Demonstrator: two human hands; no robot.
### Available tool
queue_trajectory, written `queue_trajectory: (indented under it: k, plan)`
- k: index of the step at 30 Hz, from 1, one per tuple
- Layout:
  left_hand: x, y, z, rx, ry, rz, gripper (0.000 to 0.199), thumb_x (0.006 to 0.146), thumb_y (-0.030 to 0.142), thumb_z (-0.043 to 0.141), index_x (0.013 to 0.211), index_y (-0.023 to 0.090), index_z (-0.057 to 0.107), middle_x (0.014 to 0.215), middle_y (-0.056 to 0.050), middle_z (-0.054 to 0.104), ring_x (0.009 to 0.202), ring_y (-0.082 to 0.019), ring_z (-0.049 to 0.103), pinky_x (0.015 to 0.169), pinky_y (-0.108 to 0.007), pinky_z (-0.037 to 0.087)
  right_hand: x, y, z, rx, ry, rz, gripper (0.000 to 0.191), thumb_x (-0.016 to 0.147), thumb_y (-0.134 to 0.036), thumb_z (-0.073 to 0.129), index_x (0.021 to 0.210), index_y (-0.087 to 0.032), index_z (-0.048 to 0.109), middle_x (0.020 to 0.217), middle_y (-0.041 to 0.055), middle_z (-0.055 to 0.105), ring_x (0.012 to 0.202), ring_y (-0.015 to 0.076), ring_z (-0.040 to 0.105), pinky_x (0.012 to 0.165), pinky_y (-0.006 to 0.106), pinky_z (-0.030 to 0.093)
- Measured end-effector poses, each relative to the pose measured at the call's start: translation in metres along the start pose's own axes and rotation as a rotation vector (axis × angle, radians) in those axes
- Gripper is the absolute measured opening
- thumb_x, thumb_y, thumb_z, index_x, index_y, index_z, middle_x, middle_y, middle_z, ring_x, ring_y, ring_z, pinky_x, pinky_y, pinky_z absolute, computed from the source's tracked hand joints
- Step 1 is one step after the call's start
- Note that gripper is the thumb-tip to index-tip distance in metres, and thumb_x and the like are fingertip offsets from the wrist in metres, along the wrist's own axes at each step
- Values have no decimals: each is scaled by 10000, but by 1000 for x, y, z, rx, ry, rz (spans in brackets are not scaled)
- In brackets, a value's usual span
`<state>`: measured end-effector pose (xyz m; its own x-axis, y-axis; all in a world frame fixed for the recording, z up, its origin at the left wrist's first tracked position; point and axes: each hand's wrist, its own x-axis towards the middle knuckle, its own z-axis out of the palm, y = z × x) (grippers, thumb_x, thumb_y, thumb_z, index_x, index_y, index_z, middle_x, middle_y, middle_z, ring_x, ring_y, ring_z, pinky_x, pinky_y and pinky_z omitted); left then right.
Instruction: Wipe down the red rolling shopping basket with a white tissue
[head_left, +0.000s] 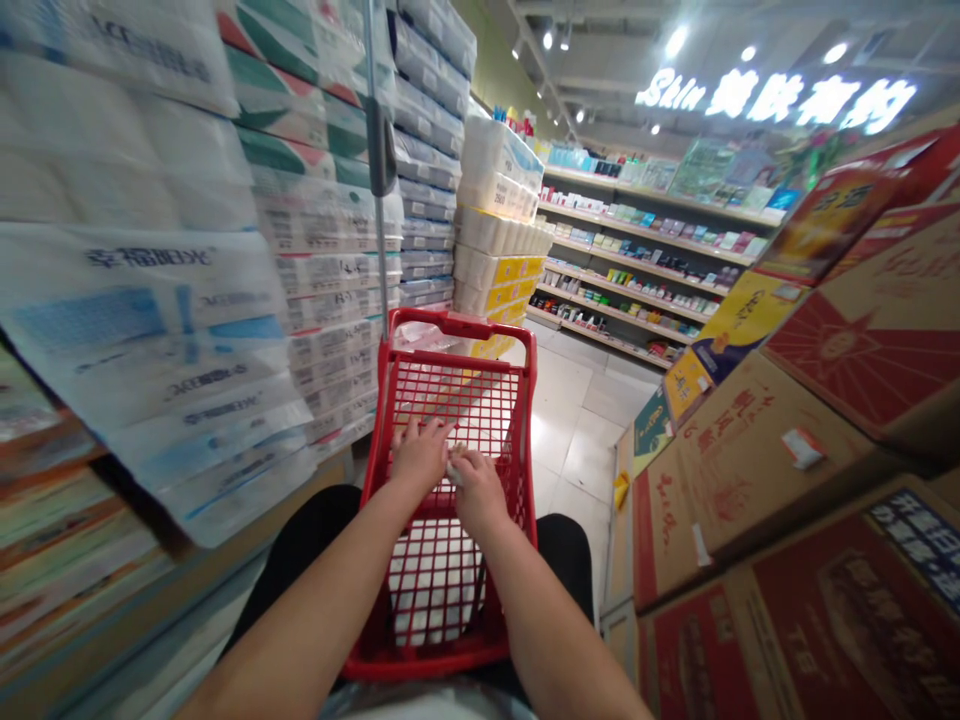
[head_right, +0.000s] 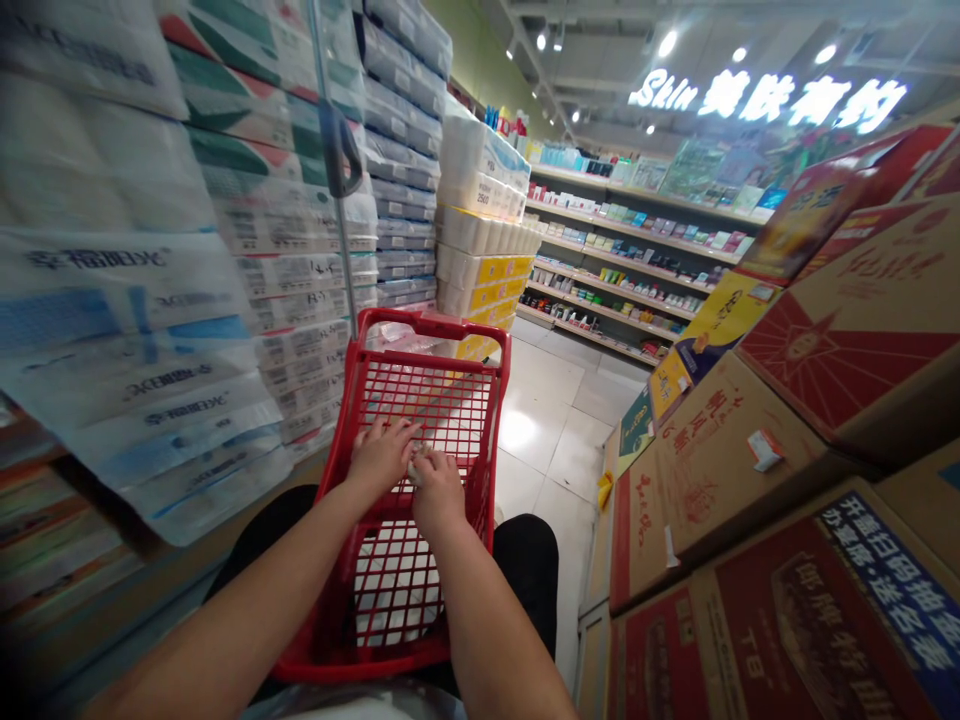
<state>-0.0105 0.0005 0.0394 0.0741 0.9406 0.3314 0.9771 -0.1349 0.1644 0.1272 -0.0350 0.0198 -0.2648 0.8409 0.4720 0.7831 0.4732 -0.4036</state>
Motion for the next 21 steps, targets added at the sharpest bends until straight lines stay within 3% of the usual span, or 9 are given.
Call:
queue_trajectory:
  k: [7,14,21]
  plan:
    - [2,-2,2,-24,16,10,440,918,285,367,1320,336,537,1376,-16,547,1288,-310,380,1014,-503,328,2,-1,-7,-152,57,157,258,847,-119,559,1022,-265,681,1060,52,625,959,214,511,798,325,404]
    - [3,-4,1,-49,-8,5,440,896,279,405,1305,357,546,1372,-9,550,1275,-302,393,998,-510,343,-2,-3,-7,-143,-67,118,486,728,-103,650,1156,-329,608,1264,31,546,1081,255,486,790,346,408]
    - [6,-4,1,-46,-56,5,446,884,268,422,1301,360,551,1380,-14,538,1283,-308,376,997,-507,343,10,5,1,-246,-93,130,396,750,-159,693,1110,-297,605,1101,44,591,984,231,520,753,320,389]
